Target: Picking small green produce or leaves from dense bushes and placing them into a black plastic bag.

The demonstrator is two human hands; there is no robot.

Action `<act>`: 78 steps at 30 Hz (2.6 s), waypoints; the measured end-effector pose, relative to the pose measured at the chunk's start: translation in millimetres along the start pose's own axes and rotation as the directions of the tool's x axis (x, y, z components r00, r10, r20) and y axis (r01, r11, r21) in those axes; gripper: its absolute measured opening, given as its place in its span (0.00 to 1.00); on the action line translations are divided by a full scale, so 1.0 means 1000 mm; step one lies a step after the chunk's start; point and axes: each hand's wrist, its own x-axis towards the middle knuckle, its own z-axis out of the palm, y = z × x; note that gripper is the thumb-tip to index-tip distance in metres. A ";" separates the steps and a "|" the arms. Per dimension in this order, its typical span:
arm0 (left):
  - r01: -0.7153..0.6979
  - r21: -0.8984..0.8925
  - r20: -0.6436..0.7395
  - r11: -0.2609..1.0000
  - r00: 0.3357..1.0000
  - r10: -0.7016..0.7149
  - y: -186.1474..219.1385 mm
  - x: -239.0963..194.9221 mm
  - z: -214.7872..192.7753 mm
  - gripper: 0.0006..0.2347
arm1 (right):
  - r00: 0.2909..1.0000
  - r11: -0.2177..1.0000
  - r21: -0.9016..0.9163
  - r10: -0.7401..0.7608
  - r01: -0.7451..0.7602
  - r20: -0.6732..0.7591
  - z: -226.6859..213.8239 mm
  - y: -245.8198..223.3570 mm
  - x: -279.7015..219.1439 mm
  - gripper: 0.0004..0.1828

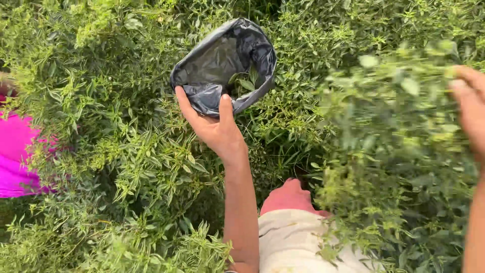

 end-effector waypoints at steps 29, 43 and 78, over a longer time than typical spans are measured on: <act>0.387 -0.085 0.157 0.918 0.915 -0.372 -0.168 -0.052 0.119 0.38 | 0.640 0.964 0.212 -0.266 0.161 0.721 0.162 -0.127 -0.149 0.30; 0.451 0.023 0.203 0.892 0.872 -0.446 -0.211 -0.055 0.114 0.38 | 0.931 0.956 0.257 0.219 -0.143 -0.293 0.035 -0.010 0.032 0.24; 0.368 0.303 0.496 0.879 0.727 -0.475 -0.280 -0.125 0.236 0.39 | 0.807 0.751 0.598 0.522 -0.281 -0.276 0.069 0.332 0.144 0.27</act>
